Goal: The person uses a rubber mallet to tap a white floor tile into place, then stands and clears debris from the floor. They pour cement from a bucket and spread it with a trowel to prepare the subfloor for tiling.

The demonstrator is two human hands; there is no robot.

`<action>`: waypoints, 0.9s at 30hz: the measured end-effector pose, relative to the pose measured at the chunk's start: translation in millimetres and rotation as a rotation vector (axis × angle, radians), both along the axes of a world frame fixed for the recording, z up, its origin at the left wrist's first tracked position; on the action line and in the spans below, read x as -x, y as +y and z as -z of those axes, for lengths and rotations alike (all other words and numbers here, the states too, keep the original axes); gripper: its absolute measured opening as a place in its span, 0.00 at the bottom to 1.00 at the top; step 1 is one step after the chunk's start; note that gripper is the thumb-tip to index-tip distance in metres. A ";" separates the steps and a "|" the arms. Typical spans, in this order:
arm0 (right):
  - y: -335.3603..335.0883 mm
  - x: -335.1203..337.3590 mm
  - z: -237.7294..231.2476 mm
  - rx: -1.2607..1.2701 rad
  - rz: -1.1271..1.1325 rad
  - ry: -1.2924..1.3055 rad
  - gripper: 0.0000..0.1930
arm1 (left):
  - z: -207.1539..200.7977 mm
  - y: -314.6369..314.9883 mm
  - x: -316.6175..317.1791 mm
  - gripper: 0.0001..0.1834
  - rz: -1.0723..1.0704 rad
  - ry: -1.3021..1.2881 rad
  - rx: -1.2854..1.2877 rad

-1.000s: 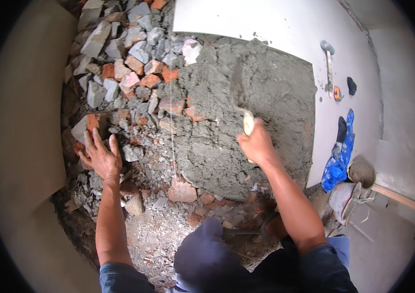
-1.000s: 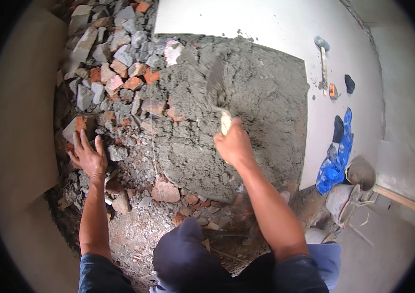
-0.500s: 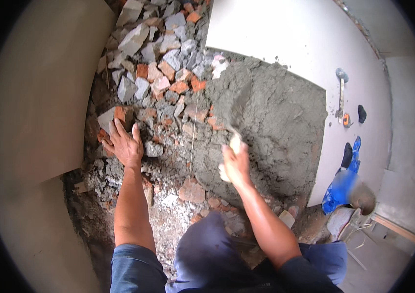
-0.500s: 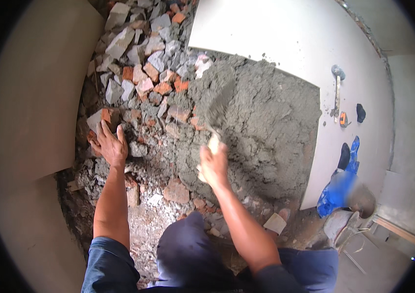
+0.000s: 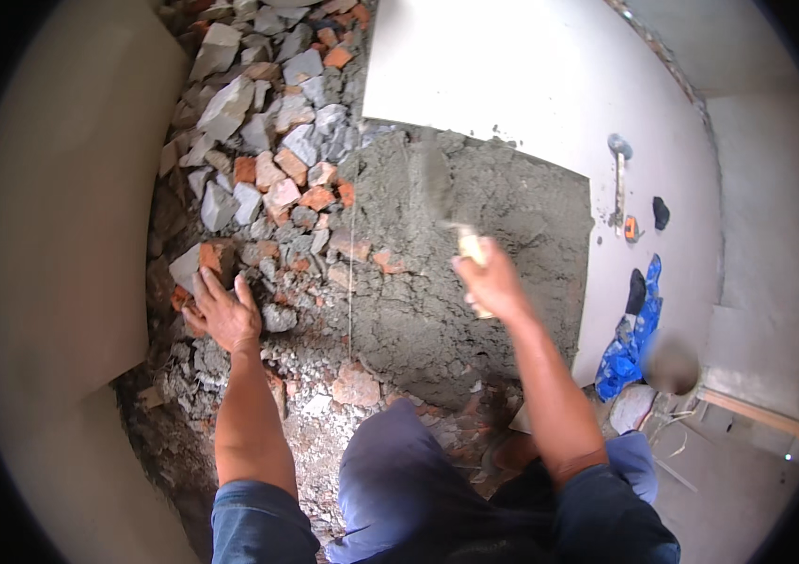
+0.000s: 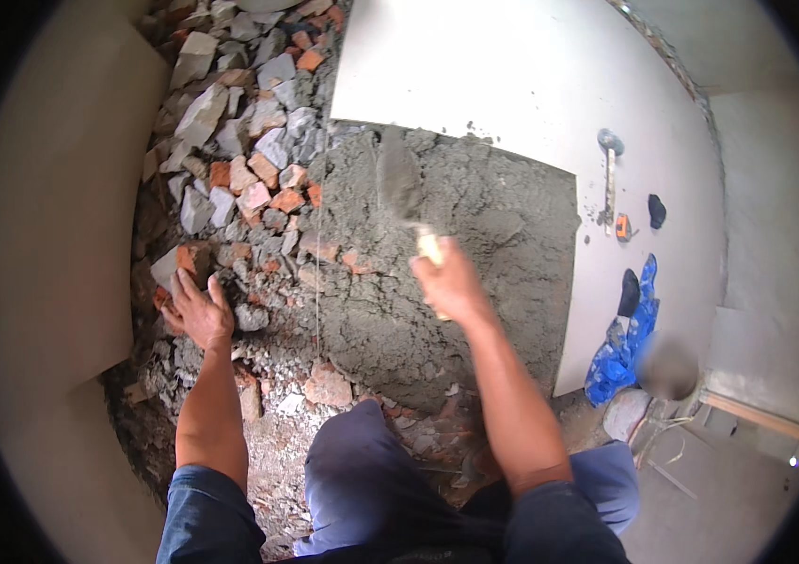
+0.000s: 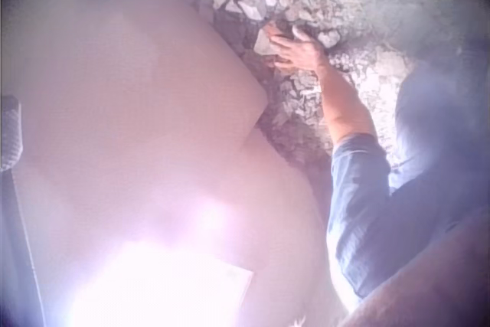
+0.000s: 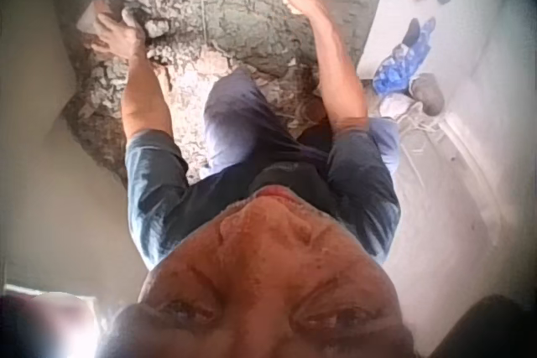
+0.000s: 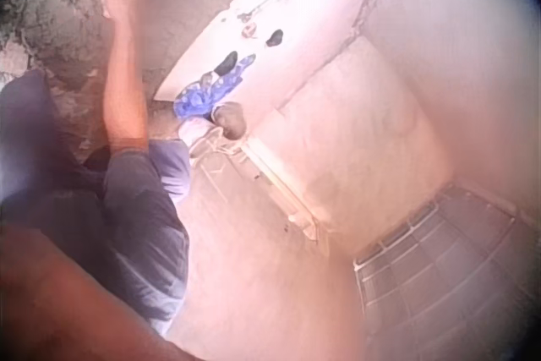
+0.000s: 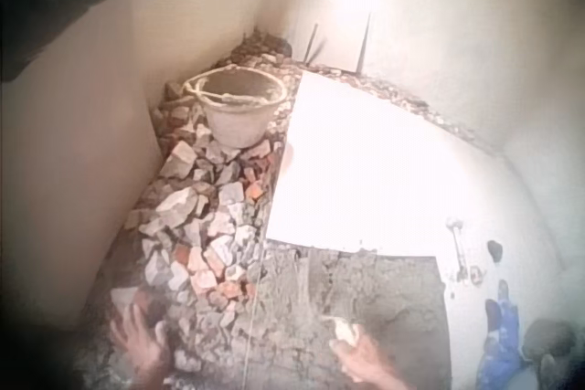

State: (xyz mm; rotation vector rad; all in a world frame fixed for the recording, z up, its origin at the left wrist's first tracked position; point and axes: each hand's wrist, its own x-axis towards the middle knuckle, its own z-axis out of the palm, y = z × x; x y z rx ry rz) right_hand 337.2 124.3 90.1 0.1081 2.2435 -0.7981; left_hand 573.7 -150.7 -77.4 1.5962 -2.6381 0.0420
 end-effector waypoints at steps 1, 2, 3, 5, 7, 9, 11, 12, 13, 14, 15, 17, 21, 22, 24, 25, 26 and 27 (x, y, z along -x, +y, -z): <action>16.6 19.2 -3.6 -0.053 0.075 0.045 0.22 | 1.0 0.1 0.3 0.35 -0.011 -0.005 -0.015; 36.2 36.3 -7.8 0.007 0.101 0.073 0.21 | 1.5 -0.1 -0.7 0.35 -0.003 -0.004 -0.006; 49.9 60.4 -8.4 -0.003 0.187 0.084 0.20 | 2.2 0.0 -0.4 0.35 -0.004 0.011 -0.015; 67.6 95.5 -0.8 0.057 0.283 0.085 0.19 | 3.1 -0.4 -0.6 0.35 -0.007 0.003 -0.021; 73.6 107.8 11.8 0.079 0.357 0.111 0.19 | 3.8 -1.0 -0.7 0.35 -0.005 0.010 -0.009; 63.3 98.1 28.7 0.079 0.331 0.072 0.19 | 4.3 -1.7 -1.0 0.35 0.002 0.020 -0.005; 44.3 69.0 42.9 0.065 0.285 0.067 0.19 | 5.0 -1.7 -1.7 0.35 0.001 0.026 -0.007; 32.7 51.3 48.4 0.048 0.261 0.070 0.19 | 5.4 -1.6 -2.1 0.35 0.001 0.027 -0.008; 19.1 38.2 52.1 0.040 0.181 0.046 0.21 | 5.6 -1.7 -2.5 0.35 0.009 0.020 0.010; 6.1 30.9 52.9 0.015 0.117 0.012 0.22 | 5.8 -2.2 -2.3 0.35 0.004 0.028 0.001; -4.9 29.4 50.8 -0.072 -0.022 0.086 0.23 | 5.6 -2.1 -2.9 0.35 0.008 0.026 0.006; -13.6 29.9 38.9 -0.285 -0.281 0.187 0.24 | 5.6 -2.5 -2.9 0.35 0.009 0.022 0.020; 38.8 15.9 -5.1 -0.144 -0.213 0.026 0.27 | 7.0 -4.4 -0.7 0.35 0.050 0.045 0.046; 63.1 -5.9 -14.3 -0.113 -0.062 0.006 0.26 | 7.1 -3.5 -1.8 0.36 0.026 -0.022 0.038; 112.9 -52.2 -27.0 -0.008 0.206 0.008 0.20 | 8.1 -3.1 -2.5 0.36 0.030 0.019 0.027; 135.2 -79.4 -31.2 0.010 0.345 -0.033 0.15 | 8.2 -3.0 -3.9 0.36 0.032 0.007 0.022; 148.5 -103.2 -27.9 0.033 0.487 -0.035 0.13 | 9.0 -3.0 -3.5 0.36 0.032 0.003 0.046; 156.0 -126.2 -23.5 -0.018 0.675 -0.055 0.12 | 9.2 -3.1 -4.1 0.37 0.037 0.023 0.035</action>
